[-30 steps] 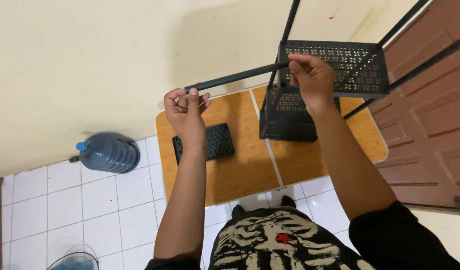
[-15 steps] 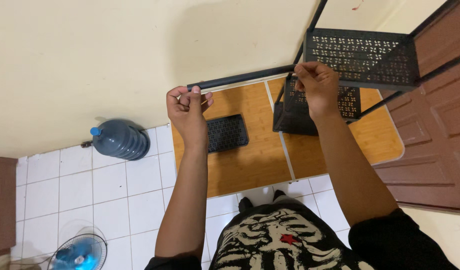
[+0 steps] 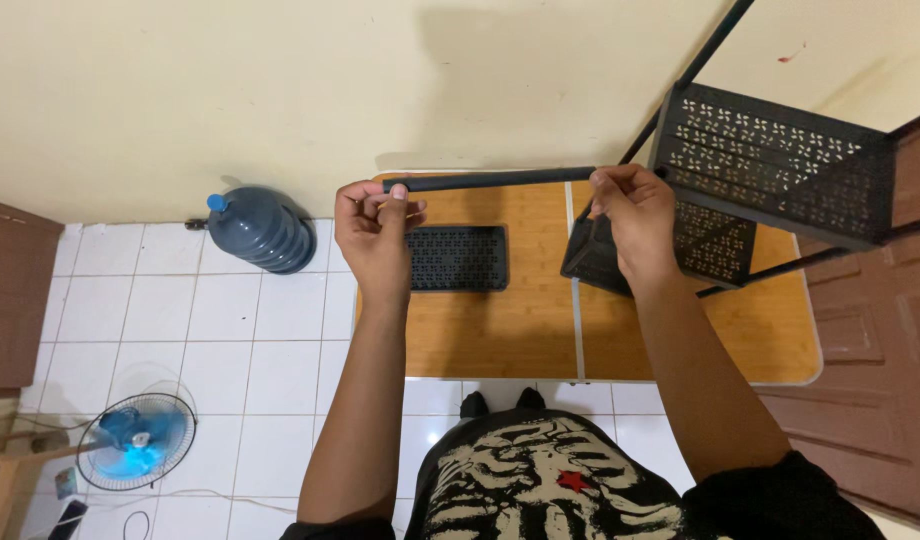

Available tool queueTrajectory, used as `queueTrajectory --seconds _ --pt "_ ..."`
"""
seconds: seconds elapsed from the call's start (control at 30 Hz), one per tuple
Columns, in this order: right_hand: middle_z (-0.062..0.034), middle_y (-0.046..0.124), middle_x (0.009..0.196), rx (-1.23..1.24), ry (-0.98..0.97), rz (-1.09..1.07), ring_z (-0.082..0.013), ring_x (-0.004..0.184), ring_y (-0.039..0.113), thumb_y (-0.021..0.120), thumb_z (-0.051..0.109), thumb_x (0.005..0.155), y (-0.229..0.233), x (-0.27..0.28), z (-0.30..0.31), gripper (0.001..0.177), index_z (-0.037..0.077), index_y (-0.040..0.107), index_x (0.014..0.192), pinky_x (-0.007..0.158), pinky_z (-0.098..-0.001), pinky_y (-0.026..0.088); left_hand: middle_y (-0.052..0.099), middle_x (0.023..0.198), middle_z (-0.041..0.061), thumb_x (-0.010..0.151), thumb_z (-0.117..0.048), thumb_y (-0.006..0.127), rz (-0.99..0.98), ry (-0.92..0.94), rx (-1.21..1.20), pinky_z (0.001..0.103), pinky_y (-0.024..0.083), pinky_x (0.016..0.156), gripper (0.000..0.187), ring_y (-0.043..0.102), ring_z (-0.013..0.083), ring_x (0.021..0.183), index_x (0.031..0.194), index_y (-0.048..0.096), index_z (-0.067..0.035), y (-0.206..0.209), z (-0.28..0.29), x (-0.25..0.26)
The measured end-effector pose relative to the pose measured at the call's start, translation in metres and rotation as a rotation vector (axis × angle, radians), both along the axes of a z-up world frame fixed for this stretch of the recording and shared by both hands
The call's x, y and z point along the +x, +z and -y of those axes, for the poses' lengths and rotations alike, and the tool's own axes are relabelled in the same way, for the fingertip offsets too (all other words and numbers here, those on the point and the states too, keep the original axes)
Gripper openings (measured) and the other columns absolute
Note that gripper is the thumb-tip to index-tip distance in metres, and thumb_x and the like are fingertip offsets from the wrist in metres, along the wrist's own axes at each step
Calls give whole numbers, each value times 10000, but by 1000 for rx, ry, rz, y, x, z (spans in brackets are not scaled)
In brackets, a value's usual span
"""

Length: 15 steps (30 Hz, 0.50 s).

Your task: The person assembles a black metal shelving unit by inserting vertical poles into the perforated shelves and securing them with small fasteners. They handle the shelves and poles one at a time, aligning and tightening each connection.

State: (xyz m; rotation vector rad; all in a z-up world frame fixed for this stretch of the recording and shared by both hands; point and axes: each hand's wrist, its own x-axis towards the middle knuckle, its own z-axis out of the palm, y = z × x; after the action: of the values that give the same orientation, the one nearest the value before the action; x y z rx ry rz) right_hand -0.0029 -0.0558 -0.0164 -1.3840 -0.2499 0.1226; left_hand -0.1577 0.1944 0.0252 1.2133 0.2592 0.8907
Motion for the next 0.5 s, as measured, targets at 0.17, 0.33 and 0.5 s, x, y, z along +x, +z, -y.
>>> queueTrajectory --seconds 0.17,0.33,0.5 --pt "-23 676 852 80 68 20 -85 736 593 708 34 1000 -16 2 8 22 19 696 989 711 -242 504 722 1048 87 1005 -118 695 -35 71 2 293 614 710 139 704 134 810 1073 609 -32 -12 3 -8" --pt "-32 687 874 81 84 29 -89 736 599 713 32 998 -28 0 12 23 21 695 988 697 -235 497 728 1044 108 1014 -108 705 -71 105 30 283 609 732 119 698 131 810 1045 651 -6 -27 3 -14" --pt "-35 701 937 125 75 -11 -81 749 617 715 3 971 -32 -6 6 88 22 675 1047 687 -229 514 706 944 119 1013 -65 715 -110 129 69 282 623 737 116 704 131 793 1059 634 5 -32 -3 -16"
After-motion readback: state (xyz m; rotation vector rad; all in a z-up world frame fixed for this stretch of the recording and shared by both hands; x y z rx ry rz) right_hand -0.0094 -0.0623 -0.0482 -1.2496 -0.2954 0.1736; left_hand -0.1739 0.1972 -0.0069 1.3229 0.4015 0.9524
